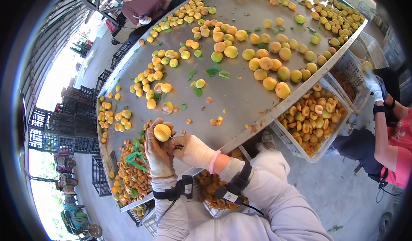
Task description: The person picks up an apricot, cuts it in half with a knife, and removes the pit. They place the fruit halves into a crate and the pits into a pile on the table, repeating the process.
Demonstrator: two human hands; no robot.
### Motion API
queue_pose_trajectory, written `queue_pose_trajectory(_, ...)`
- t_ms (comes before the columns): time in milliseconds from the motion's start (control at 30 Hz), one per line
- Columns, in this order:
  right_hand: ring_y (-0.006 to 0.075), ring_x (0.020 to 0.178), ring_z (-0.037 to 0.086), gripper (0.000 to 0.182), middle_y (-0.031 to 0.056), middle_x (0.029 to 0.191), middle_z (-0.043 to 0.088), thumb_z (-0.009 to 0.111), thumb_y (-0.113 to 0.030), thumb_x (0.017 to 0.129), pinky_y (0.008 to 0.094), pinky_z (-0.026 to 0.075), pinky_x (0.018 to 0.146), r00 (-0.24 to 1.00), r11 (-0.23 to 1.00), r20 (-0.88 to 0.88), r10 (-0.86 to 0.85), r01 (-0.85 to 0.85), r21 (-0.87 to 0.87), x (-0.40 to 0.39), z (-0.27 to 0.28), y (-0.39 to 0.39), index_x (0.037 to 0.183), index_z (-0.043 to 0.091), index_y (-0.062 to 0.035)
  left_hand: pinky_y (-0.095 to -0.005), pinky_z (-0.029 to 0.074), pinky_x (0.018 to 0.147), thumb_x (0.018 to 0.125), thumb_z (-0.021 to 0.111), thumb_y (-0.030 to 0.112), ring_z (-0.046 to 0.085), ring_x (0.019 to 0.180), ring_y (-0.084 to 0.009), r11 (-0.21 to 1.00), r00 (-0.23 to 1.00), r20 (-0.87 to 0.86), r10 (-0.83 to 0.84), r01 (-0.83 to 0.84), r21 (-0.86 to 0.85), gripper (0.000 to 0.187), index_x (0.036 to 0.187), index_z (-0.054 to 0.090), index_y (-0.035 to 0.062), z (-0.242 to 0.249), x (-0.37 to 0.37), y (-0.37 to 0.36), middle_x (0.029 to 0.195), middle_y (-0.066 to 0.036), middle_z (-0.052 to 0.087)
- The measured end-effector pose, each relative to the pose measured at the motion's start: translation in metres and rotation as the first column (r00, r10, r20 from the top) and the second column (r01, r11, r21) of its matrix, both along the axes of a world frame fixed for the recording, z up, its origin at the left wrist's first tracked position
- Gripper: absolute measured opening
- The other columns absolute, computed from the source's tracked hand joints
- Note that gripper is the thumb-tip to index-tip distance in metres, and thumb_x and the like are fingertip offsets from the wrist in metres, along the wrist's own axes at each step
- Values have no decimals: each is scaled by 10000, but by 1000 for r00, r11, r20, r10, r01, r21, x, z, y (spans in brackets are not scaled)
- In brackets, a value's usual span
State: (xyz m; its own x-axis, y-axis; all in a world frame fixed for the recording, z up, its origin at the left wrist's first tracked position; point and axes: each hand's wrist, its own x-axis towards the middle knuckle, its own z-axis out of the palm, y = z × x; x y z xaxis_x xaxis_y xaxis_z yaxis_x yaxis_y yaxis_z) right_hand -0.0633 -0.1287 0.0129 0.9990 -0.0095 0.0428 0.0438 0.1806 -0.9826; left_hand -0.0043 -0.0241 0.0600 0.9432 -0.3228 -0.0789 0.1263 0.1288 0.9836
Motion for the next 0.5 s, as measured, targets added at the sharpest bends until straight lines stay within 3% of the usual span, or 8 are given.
queue_pose_trajectory(100,351,779,634,189,173,825,664,557,-118,802,388,513,721,995,995,4,-99,99,-15,8,-17,13,954,639,-41,-260,535,702,1006,404,424,626,869,-175,992,990,125,-71,57,110,506,1239,508,-13,3,-2,-2,985,-118,646)
queue_pose_trajectory(133,369,796,630,201,185,835,661,558,-125,801,400,515,727,997,997,4,-72,73,-25,8,-19,12,968,633,-42,-256,535,698,1004,411,428,626,869,-173,982,975,191,-116,83,170,512,1237,509,-18,4,-2,-1,985,-119,647)
queue_pose_trajectory(200,405,829,621,227,210,854,654,561,-140,799,424,517,740,1000,998,9,-15,16,-53,10,-17,6,996,621,-45,-257,535,711,985,477,408,624,869,-167,993,989,98,-114,110,46,508,1236,511,-33,1,-1,2,993,-118,647)
queue_pose_trajectory(233,408,827,619,223,209,851,654,565,-146,798,429,517,740,999,990,-25,-45,41,-135,11,-13,4,989,621,-45,-257,534,718,975,511,398,623,869,-164,993,992,54,-118,119,-17,509,1235,513,-40,0,0,4,997,-117,647)
queue_pose_trajectory(333,420,824,609,210,207,842,651,574,-166,797,450,516,739,985,930,-73,-154,120,-346,8,3,3,963,621,-46,-275,521,790,926,633,248,612,883,-152,995,914,406,-26,-15,99,426,1230,530,-31,-6,-11,-5,1021,-110,636)
queue_pose_trajectory(400,433,825,598,199,206,836,648,576,-178,798,470,512,735,974,879,-42,-225,184,-440,6,6,9,941,626,-49,-268,523,791,870,694,153,614,885,-149,999,958,287,-3,-10,44,441,1233,531,-36,-4,-12,0,1037,-102,636)
queue_pose_trajectory(433,406,756,607,183,190,787,645,582,-176,802,453,510,678,974,892,9,-227,211,-399,8,2,10,927,627,-50,-264,525,791,843,725,105,616,885,-147,1000,975,224,6,-9,16,460,1235,532,-39,-3,-12,1,1046,-97,636)
queue_pose_trajectory(500,354,617,623,154,158,688,639,593,-173,811,418,506,563,966,915,106,-236,258,-312,12,-13,13,897,629,-50,-269,528,792,828,723,58,621,905,-153,988,964,253,-77,39,150,458,1234,537,-46,2,-8,7,1064,-99,635)
